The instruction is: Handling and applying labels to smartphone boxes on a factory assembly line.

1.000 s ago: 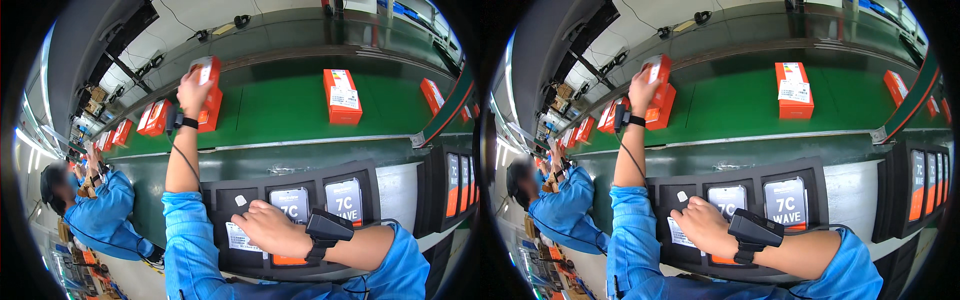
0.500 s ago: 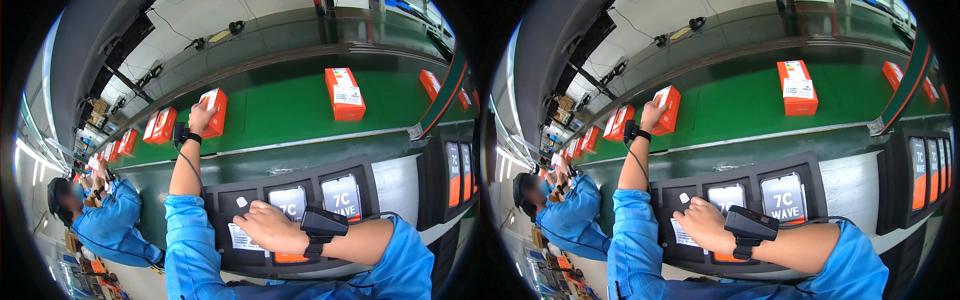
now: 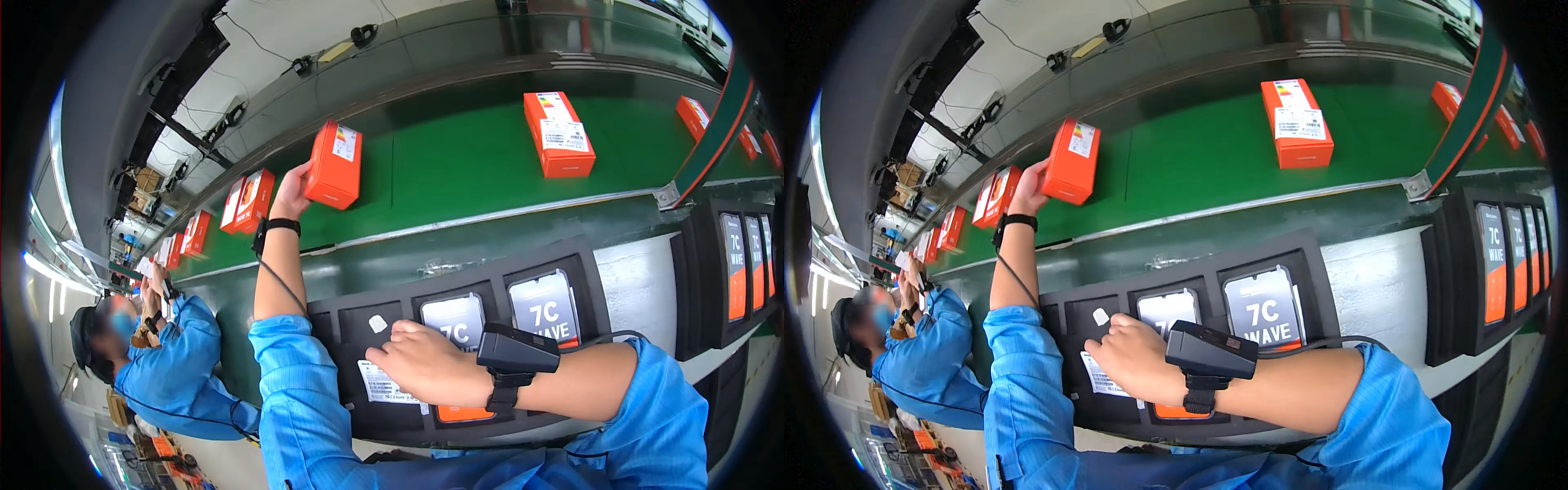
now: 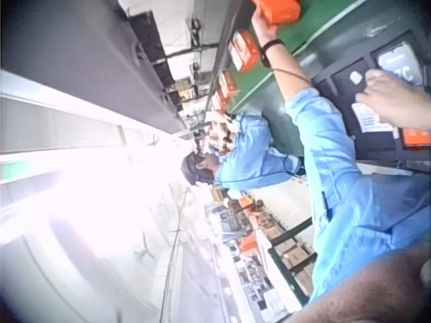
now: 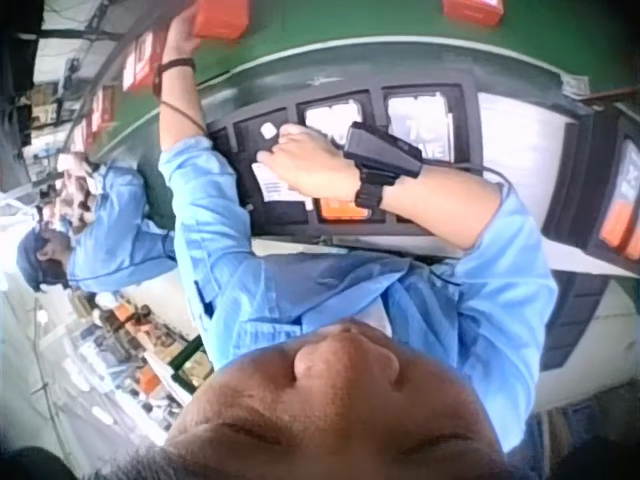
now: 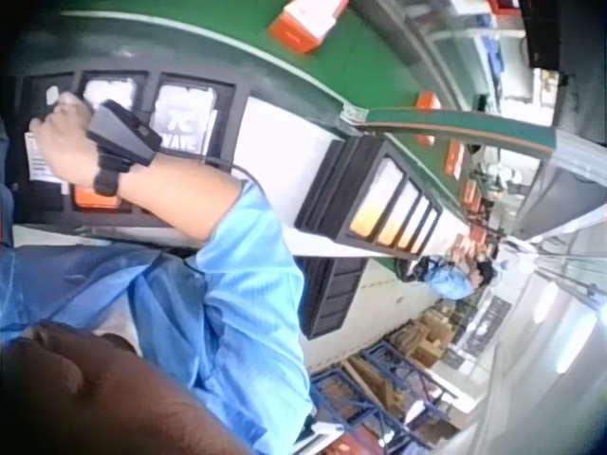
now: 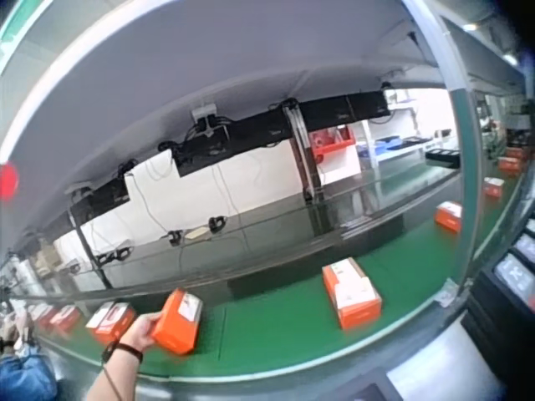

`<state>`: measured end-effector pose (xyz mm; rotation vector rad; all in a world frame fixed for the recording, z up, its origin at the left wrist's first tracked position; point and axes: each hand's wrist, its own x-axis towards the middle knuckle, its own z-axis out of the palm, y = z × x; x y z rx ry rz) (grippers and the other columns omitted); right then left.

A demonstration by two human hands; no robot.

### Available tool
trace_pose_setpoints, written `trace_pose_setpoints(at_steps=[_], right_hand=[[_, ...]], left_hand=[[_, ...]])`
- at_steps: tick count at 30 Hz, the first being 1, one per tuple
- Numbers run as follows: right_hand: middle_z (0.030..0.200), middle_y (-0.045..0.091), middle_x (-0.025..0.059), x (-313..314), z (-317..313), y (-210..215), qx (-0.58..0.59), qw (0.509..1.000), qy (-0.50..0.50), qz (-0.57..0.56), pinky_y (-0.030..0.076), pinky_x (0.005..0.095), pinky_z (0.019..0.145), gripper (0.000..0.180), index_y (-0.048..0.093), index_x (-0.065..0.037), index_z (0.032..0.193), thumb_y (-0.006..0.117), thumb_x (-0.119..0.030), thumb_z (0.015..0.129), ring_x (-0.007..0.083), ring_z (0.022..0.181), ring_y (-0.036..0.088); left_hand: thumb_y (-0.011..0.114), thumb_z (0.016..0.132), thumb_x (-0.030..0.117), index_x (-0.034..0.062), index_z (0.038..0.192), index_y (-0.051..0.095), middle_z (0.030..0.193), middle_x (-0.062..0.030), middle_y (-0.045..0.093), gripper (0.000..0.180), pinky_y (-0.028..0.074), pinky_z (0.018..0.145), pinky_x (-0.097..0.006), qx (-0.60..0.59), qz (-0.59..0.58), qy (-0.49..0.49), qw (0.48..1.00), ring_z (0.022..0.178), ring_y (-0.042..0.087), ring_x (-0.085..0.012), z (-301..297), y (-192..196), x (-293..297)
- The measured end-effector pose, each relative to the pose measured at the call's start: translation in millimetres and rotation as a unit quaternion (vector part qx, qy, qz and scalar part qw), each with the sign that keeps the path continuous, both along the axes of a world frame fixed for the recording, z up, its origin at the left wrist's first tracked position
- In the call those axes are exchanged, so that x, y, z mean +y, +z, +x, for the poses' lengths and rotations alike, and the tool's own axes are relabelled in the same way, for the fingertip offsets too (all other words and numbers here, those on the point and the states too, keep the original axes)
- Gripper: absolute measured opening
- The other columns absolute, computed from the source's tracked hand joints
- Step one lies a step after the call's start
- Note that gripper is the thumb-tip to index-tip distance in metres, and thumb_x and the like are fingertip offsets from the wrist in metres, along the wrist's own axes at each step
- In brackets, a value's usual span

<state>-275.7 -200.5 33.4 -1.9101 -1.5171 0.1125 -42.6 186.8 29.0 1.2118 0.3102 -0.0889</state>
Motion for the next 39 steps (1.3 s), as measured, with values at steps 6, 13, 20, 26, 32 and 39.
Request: trace_pose_setpoints(at_steps=[6, 13, 20, 26, 32, 39], right_hand=[[0.085, 0.062, 0.0123, 8, 11, 7, 0.078, 0.991, -0.031, 0.105, 0.047, 0.0402, 0.077, 0.014, 0.057, -0.005, 0.095, 0.062, -0.011, 0.083, 0.0316, 0.078, 0.06], [0.093, 0.067, 0.0132, -9, 77, 35, 0.115, 0.941, -0.279, 0.154, 0.051, 0.0441, 0.073, 0.02, 0.064, -0.01, 0.099, 0.066, -0.02, 0.082, 0.0344, 0.086, 0.064], [0.093, 0.064, 0.0094, -4, 102, 16, 0.14, 0.913, -0.309, 0.229, 0.049, 0.0379, 0.069, 0.032, 0.056, -0.008, 0.113, 0.064, -0.013, 0.083, 0.0274, 0.074, 0.063], [0.098, 0.062, 0.0044, -18, 121, 13, 0.156, 0.882, -0.356, 0.267, 0.051, 0.0405, 0.073, 0.028, 0.055, -0.011, 0.108, 0.06, -0.008, 0.081, 0.0289, 0.089, 0.063], [0.097, 0.062, 0.0032, -10, 112, 17, 0.158, 0.892, -0.347, 0.243, 0.051, 0.04, 0.072, 0.027, 0.057, -0.012, 0.106, 0.06, -0.006, 0.079, 0.0276, 0.088, 0.063], [0.091, 0.065, 0.0032, -13, 115, 21, 0.127, 0.888, -0.341, 0.282, 0.05, 0.0385, 0.067, 0.025, 0.058, -0.01, 0.107, 0.058, -0.008, 0.082, 0.0252, 0.076, 0.063]], left_hand=[[0.053, 0.096, 0.025, 0.0013, 0.121, 0.061, 0.106, -0.0106, 0.068, 0.036, 0.048, 0.086, -0.033, -0.045, 0.423, 0.105, 0.899, 0.095, 0.064, -0.019, 2, -14, -6], [0.054, 0.097, 0.039, 0.0002, 0.112, 0.061, 0.099, -0.0066, 0.066, 0.042, 0.048, 0.076, -0.026, -0.122, 0.19, -0.319, 0.92, 0.091, 0.062, -0.0124, -117, 90, -142], [0.072, 0.082, 0.01, 0.0009, 0.1, 0.069, 0.081, -0.0015, 0.069, 0.02, 0.045, 0.061, -0.023, -0.042, 0.423, -0.112, 0.898, 0.069, 0.059, -0.0073, -128, 68, -161], [0.07, 0.084, 0.009, 0.0024, 0.111, 0.068, 0.089, -0.0034, 0.07, 0.028, 0.046, 0.06, -0.024, -0.058, 0.357, 0.06, 0.93, 0.071, 0.062, -0.0098, -28, 28, -56], [0.06, 0.091, 0.023, -0.0012, 0.118, 0.063, 0.09, -0.0094, 0.07, 0.036, 0.052, 0.067, -0.029, -0.071, 0.802, 0.212, 0.554, 0.078, 0.066, -0.014, -39, 26, -31], [0.053, 0.093, 0.012, -0.0022, 0.09, 0.068, 0.078, -0.005, 0.066, 0.021, 0.049, 0.063, -0.025, -0.068, 0.511, -0.011, 0.857, 0.074, 0.061, -0.0094, -276, 58, -225]])
